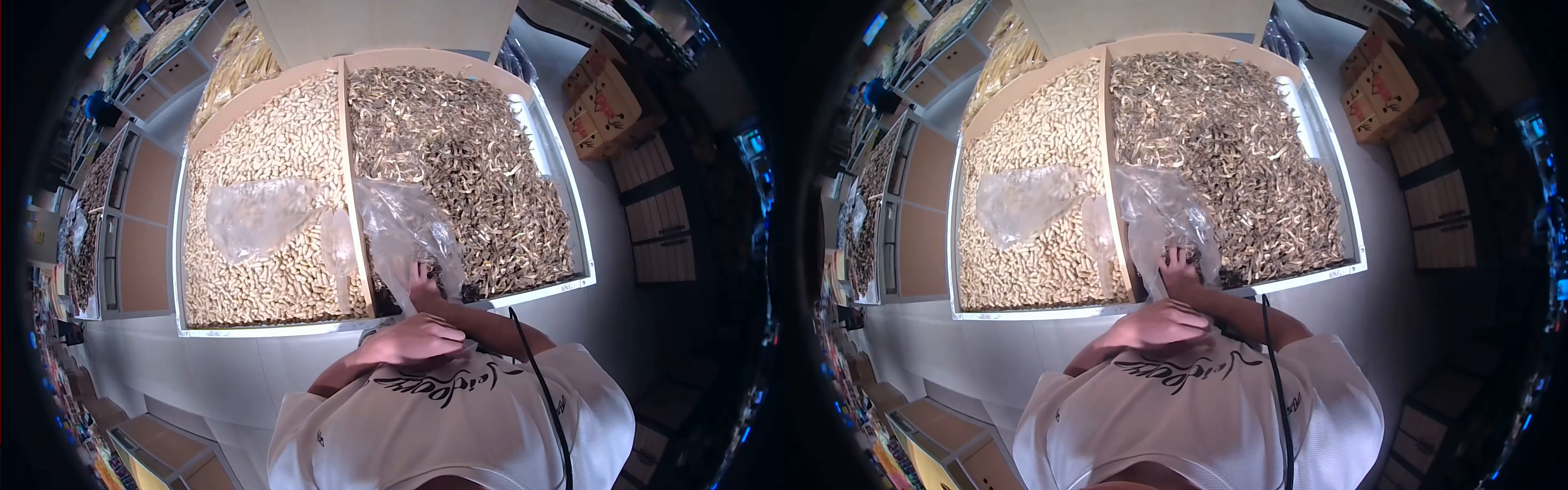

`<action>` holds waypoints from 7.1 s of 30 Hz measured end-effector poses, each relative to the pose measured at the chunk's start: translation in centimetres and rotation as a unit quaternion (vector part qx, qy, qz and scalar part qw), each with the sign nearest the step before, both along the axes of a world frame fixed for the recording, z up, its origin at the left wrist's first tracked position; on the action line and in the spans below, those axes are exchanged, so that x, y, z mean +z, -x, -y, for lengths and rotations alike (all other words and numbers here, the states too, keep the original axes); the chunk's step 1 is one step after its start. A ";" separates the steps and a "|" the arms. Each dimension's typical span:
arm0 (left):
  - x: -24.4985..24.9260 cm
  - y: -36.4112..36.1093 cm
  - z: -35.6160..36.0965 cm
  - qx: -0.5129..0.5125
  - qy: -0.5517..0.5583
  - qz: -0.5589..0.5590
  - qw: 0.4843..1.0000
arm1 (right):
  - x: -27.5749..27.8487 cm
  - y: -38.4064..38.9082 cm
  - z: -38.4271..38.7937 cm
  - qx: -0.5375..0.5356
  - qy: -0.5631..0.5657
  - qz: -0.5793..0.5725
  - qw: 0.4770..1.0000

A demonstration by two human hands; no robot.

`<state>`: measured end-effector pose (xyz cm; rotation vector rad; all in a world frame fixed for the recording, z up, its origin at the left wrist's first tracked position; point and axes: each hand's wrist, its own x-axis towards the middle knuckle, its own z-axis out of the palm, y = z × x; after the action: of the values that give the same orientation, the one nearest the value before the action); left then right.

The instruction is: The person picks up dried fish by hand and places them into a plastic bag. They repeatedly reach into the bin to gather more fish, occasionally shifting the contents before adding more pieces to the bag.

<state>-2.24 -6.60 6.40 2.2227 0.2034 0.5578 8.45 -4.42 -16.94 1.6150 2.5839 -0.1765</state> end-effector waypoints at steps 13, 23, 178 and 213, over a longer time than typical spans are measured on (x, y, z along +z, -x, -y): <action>0.1 0.3 0.2 0.025 0.015 -0.004 1.000 | -0.6 -0.5 -0.1 -0.007 -0.003 -0.060 0.998; 0.4 0.1 0.0 0.035 -0.003 -0.005 0.999 | -2.3 -0.2 0.2 -0.012 -0.056 0.026 0.998; -0.6 8.1 -10.3 0.572 -0.220 -0.039 0.789 | 7.8 -7.3 -4.3 0.031 0.036 -0.270 0.962; 0.5 8.9 -6.6 0.503 0.318 0.149 0.790 | 7.7 -7.5 -2.7 -0.020 0.358 -0.133 0.924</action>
<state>-11.18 0.02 6.95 1.1913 1.2477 1.1719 15.99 -1.70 -9.24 1.4093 2.2149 -1.2498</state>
